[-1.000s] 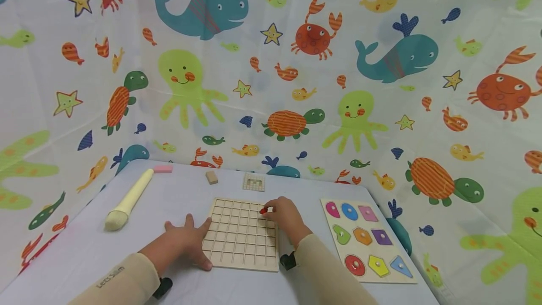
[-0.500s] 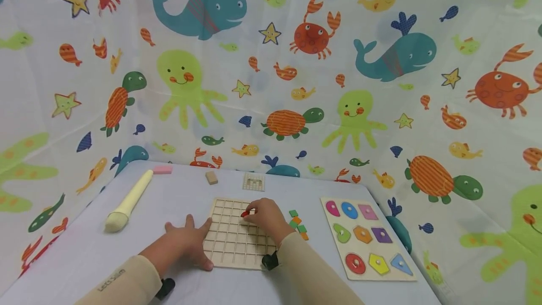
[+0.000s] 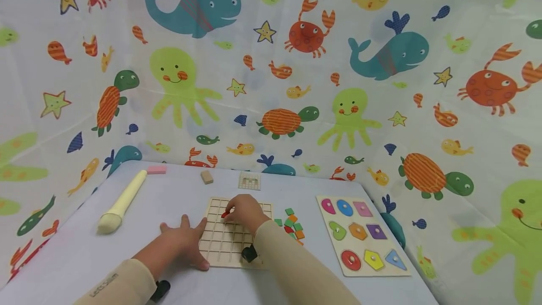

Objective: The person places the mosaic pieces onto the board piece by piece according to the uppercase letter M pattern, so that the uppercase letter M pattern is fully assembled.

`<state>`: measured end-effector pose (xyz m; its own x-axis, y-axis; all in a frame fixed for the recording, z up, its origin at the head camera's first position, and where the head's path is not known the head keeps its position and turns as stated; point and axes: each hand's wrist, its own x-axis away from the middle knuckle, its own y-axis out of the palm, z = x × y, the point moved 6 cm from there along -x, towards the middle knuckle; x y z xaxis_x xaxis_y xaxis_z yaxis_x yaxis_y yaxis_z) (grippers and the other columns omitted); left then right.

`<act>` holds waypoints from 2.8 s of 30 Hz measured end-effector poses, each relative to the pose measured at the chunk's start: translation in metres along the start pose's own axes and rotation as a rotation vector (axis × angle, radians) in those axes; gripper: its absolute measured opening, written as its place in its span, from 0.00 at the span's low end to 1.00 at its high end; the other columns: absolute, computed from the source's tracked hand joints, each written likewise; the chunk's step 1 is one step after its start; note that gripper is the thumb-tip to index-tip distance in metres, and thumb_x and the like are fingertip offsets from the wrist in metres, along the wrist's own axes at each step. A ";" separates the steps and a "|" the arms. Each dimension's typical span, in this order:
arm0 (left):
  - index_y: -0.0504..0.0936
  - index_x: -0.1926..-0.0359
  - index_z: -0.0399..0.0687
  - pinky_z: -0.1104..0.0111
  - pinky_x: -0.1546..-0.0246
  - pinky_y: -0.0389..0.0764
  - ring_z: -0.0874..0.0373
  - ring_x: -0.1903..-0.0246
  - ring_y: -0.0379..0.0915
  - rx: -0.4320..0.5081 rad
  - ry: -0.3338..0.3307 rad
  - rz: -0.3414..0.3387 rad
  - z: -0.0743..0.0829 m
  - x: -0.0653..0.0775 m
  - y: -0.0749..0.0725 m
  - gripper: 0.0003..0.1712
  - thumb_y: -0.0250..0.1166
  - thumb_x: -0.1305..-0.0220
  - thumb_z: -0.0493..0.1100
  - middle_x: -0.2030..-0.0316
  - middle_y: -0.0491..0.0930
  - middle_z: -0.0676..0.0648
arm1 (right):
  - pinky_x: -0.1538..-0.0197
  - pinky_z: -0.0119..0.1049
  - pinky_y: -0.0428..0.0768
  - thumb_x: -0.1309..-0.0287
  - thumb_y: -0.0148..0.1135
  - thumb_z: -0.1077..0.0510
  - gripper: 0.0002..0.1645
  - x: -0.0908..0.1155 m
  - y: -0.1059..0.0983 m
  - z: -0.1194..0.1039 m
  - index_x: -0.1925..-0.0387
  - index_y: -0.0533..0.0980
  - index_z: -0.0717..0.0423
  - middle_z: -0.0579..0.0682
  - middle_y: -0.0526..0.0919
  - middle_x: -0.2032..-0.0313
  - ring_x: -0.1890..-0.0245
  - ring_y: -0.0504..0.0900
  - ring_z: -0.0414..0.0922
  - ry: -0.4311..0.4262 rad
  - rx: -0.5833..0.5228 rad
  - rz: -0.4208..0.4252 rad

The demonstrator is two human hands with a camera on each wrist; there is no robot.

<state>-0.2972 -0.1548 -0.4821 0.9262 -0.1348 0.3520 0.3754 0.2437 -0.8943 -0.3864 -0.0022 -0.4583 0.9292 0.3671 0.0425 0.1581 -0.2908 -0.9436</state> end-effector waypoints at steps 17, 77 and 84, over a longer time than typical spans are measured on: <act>0.63 0.18 0.49 0.17 0.31 0.41 0.09 0.30 0.53 0.005 -0.029 0.014 -0.002 0.001 0.000 0.76 0.87 0.66 0.72 0.24 0.51 0.15 | 0.53 0.34 0.82 0.43 0.82 0.47 0.09 -0.009 0.013 -0.013 0.69 0.88 0.43 0.39 0.88 0.65 0.65 0.79 0.37 -0.037 0.043 -0.003; 0.60 0.18 0.44 0.19 0.29 0.34 0.09 0.25 0.41 0.016 -0.005 -0.052 0.002 0.014 -0.003 0.73 0.84 0.57 0.71 0.23 0.45 0.13 | 0.62 0.38 0.83 0.39 0.78 0.46 0.34 0.110 -0.069 0.146 0.32 0.81 0.39 0.51 0.84 0.56 0.58 0.78 0.47 0.335 -0.147 0.183; 0.60 0.18 0.45 0.19 0.29 0.34 0.05 0.27 0.37 0.043 -0.018 -0.053 -0.002 0.013 -0.002 0.72 0.84 0.56 0.70 0.23 0.44 0.14 | 0.39 0.51 0.84 0.43 0.81 0.47 0.26 0.082 -0.047 0.156 0.42 0.88 0.41 0.52 0.87 0.41 0.43 0.82 0.52 0.311 -0.040 0.047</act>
<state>-0.2864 -0.1591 -0.4767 0.9052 -0.1316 0.4041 0.4250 0.2774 -0.8616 -0.3702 0.1790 -0.4612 0.9925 0.0665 0.1030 0.1195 -0.3378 -0.9336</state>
